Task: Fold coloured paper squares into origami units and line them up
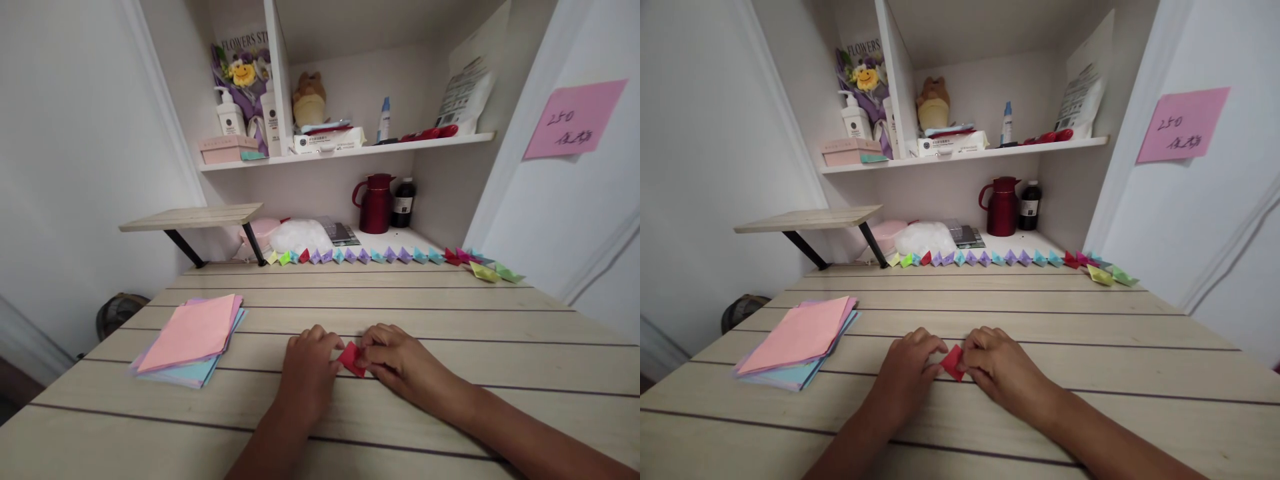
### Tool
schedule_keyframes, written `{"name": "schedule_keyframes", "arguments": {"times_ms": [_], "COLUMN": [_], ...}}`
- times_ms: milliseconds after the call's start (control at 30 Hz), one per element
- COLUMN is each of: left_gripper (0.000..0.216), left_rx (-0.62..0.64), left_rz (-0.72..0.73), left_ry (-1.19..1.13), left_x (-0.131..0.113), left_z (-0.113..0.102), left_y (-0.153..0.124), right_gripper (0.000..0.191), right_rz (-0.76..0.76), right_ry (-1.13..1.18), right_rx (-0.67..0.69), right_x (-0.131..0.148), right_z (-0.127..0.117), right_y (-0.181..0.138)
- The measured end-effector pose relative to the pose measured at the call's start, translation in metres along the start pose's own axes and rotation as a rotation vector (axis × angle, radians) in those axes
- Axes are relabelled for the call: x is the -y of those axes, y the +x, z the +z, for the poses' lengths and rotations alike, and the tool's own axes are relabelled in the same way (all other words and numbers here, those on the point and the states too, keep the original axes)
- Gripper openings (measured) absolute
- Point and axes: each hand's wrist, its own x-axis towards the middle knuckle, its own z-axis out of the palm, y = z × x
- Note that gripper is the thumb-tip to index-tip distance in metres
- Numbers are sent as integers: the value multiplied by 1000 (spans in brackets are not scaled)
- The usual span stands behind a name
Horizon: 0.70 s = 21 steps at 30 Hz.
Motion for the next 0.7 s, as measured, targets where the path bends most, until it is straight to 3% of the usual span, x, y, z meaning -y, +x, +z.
{"name": "schedule_keyframes", "arguments": {"times_ms": [467,700], "left_gripper": [17,7], "left_rx": [-84,-129], "left_rz": [30,-51], "left_ry": [-91,-195], "left_x": [5,3], "left_z": [13,18], "left_y": [7,12], "right_gripper": [10,8], "right_rz": [64,103], "right_ry": [87,130], "right_rx": [-7,-7], "right_x": [0,1], "right_z": [1,1], "right_y": [4,7]}}
